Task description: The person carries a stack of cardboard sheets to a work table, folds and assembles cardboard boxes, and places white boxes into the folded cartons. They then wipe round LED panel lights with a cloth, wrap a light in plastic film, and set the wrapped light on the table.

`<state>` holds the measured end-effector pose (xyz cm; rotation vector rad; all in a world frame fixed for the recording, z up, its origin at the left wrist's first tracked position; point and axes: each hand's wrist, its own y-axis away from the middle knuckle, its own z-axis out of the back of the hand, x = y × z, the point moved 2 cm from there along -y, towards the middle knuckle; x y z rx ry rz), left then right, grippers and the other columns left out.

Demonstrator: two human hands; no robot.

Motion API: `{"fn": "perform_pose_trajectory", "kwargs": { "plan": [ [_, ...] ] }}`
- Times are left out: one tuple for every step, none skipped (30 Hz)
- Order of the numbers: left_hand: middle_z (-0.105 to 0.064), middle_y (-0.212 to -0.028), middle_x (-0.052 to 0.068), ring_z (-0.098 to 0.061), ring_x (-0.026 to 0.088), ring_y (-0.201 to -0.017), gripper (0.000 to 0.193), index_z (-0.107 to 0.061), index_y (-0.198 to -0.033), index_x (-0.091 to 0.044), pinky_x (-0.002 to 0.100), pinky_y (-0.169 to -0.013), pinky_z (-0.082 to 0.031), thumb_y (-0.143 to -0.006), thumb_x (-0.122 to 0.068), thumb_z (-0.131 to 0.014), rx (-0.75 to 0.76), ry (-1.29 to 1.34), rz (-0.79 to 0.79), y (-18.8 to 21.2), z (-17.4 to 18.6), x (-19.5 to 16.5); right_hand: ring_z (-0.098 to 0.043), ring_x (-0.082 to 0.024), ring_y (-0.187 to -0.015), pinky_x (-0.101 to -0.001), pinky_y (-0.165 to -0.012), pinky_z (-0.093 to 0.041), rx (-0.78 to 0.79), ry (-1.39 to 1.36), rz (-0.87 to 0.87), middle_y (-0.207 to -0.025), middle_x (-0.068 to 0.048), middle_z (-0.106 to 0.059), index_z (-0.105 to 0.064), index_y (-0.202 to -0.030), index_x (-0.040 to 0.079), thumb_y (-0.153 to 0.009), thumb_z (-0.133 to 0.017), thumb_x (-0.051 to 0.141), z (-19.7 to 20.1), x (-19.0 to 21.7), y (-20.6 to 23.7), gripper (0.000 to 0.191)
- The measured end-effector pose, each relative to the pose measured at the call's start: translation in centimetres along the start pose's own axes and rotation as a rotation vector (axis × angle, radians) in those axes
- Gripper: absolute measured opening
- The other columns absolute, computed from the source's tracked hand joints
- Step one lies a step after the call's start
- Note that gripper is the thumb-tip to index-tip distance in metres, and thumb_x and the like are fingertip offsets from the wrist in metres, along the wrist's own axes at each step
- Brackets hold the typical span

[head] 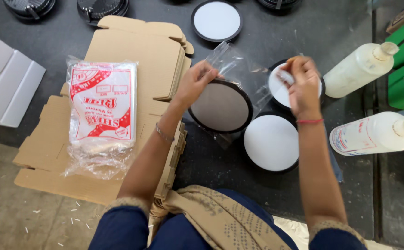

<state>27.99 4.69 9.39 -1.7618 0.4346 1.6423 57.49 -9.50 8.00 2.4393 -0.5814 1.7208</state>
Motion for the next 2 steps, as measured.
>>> {"fn": "perform_pose_trajectory", "kwargs": {
  "plan": [
    [-0.077,-0.100,0.006,-0.067,0.010,-0.094,0.021,-0.065,-0.099,-0.010,0.029,-0.088,-0.055,-0.106,-0.030,-0.064,-0.035,-0.016,-0.005,1.4,-0.2,-0.8,-0.072,-0.024,-0.102,-0.0402,-0.092,-0.061,-0.062,-0.017,-0.098,-0.106,-0.007,-0.069,-0.064,-0.109,0.005,-0.105,-0.063,0.021,0.2,-1.7,0.0,0.016],
    [-0.077,-0.102,0.005,-0.066,0.010,-0.094,0.023,-0.065,-0.099,-0.009,0.029,-0.088,-0.055,-0.107,-0.031,-0.064,-0.073,-0.033,-0.009,2.7,-0.4,-1.6,-0.070,-0.023,-0.108,-0.0424,-0.097,-0.056,0.062,0.096,-0.230,-0.111,-0.006,-0.070,-0.066,-0.117,0.004,-0.101,-0.068,0.023,0.1,-3.7,0.7,0.025]
  ]
}}
